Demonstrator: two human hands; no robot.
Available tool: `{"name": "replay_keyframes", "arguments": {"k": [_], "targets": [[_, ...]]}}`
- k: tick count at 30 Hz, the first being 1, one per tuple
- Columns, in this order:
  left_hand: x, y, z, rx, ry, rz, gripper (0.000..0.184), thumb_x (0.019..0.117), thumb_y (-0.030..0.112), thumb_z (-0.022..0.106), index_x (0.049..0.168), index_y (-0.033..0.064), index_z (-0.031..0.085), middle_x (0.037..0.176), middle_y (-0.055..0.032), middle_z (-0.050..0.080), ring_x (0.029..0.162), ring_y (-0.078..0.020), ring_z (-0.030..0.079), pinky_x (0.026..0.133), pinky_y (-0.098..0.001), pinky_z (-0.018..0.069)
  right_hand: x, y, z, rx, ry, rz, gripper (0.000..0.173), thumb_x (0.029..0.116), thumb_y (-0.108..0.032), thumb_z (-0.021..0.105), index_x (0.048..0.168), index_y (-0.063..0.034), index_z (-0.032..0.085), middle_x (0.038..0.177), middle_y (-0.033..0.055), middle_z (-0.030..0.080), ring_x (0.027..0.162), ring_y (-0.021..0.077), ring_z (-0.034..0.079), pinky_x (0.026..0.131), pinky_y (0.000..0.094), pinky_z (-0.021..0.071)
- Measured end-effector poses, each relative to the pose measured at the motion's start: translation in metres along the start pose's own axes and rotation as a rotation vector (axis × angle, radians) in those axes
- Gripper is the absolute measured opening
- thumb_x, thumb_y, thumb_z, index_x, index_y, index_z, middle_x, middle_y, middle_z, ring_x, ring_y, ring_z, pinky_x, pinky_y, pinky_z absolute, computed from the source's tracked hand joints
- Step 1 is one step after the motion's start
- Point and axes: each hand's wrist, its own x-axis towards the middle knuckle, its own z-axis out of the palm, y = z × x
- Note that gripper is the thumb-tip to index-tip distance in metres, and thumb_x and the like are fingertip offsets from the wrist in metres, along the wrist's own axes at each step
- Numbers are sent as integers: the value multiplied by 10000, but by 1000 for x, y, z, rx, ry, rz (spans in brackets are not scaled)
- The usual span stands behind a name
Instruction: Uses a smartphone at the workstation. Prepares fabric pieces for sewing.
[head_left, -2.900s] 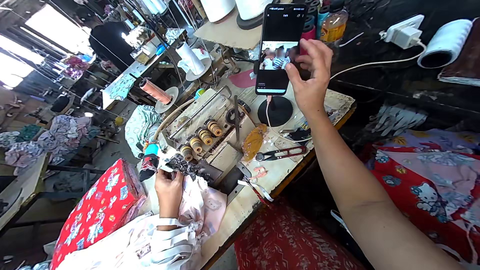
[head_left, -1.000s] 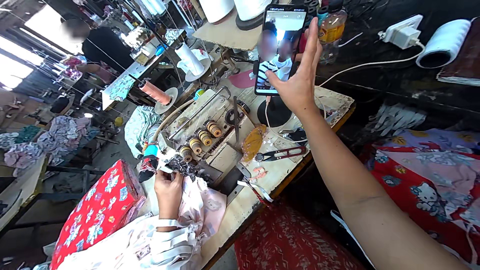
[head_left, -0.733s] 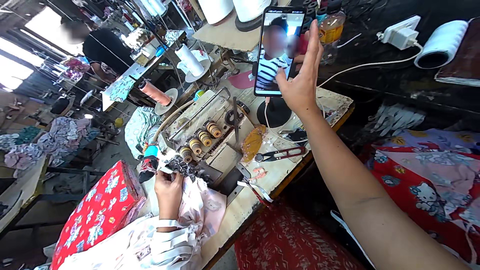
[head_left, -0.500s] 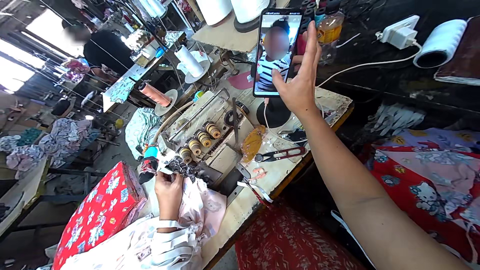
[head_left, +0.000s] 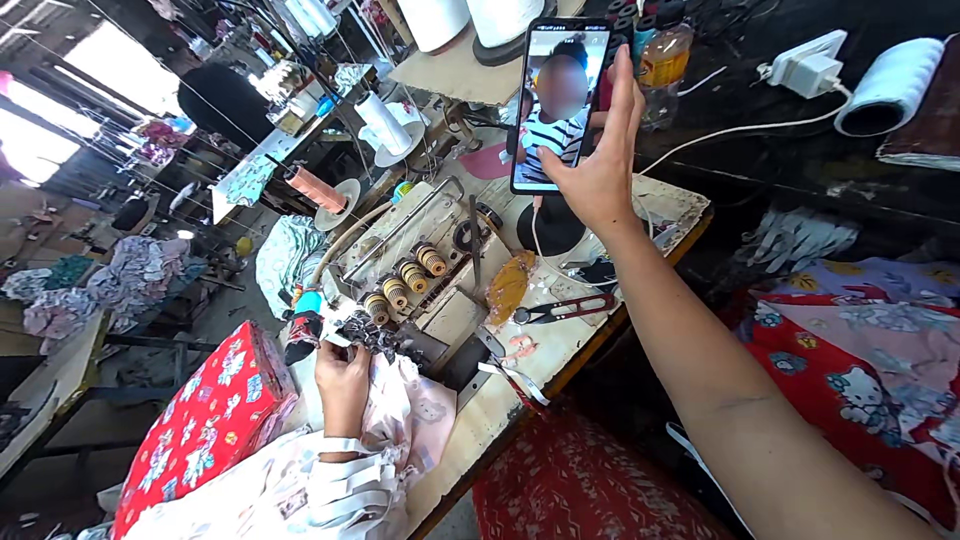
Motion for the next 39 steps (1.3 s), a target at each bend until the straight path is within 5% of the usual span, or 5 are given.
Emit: {"name": "replay_keyframes", "arguments": {"k": [39], "targets": [[0,1,-1,33,0,-20,480,857,-3,662,1287,-135,494,1057,-94,652,903,75,593,814,-105,479,-5,-1,-2,7,9,33,862,839,-75,742,1569,49,300,1562,317,309,1222,333,554,904,337,527]]}}
